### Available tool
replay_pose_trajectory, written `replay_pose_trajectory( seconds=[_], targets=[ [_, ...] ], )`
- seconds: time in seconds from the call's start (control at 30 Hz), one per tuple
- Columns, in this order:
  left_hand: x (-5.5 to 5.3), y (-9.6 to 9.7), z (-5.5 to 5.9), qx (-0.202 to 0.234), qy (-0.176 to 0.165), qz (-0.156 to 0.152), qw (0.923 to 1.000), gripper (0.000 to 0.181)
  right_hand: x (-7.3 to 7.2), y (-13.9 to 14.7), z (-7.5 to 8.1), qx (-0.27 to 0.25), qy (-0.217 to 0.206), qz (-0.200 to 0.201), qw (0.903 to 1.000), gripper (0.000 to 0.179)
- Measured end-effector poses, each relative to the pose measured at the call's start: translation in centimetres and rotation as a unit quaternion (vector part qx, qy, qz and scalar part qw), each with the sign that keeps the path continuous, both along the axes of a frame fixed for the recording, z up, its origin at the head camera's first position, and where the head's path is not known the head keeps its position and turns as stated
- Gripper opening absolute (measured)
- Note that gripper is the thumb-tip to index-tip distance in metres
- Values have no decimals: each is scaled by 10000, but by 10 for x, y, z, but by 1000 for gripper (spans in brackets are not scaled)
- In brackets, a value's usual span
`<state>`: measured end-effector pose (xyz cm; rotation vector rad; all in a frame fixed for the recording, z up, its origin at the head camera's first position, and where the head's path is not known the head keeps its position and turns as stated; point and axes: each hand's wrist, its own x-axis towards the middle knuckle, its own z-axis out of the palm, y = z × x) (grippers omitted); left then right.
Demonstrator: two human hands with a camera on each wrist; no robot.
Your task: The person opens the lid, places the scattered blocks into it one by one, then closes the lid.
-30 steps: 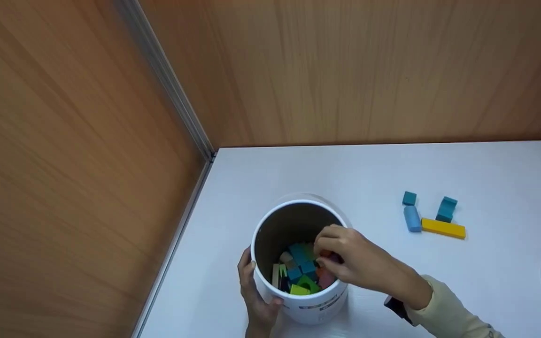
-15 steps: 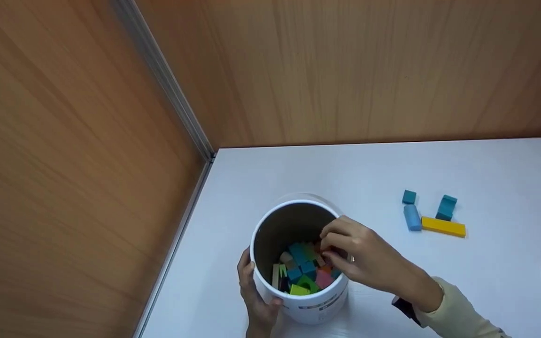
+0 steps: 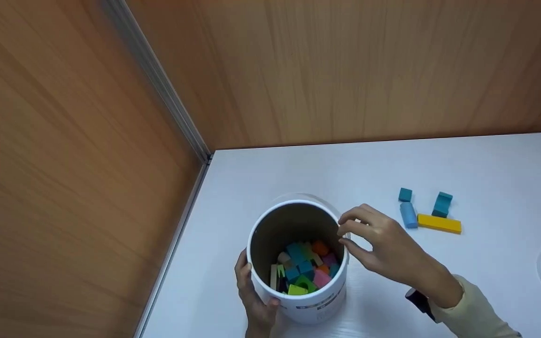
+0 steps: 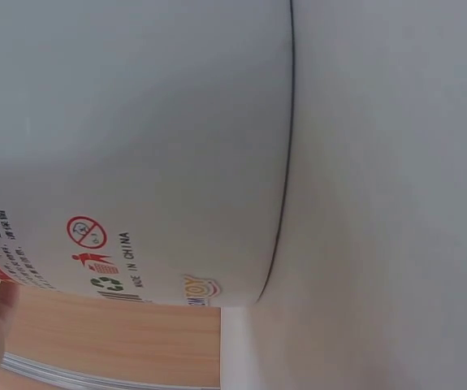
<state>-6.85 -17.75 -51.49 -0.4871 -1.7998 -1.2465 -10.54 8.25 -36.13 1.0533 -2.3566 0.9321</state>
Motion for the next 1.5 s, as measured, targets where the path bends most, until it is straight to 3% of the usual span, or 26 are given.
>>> replay_pose_trajectory(
  seconds=[0.2, 0.47, 0.83, 1.0, 1.5],
  targets=[
    [0, -2, 0, -7, -53, 39, 10000, 72, -9, 8, -11, -5, 71, -511, 9987, 28],
    [0, -5, -4, -94, -66, 135, 9998, 72, -21, 19, -30, 196, -181, -1021, 9944, 29],
    [-1, -5, -6, -36, -104, 76, 9999, 74, -42, 36, -63, 535, -522, -1755, 9816, 31],
    [1, -6, -6, -14, -204, 50, 9998, 74, -45, 43, -76, 635, -889, -1937, 9750, 30],
    [1, -4, -3, 7, -38, 142, 9999, 71, -63, 66, -100, 674, -1306, -2344, 9610, 26]
  ],
)
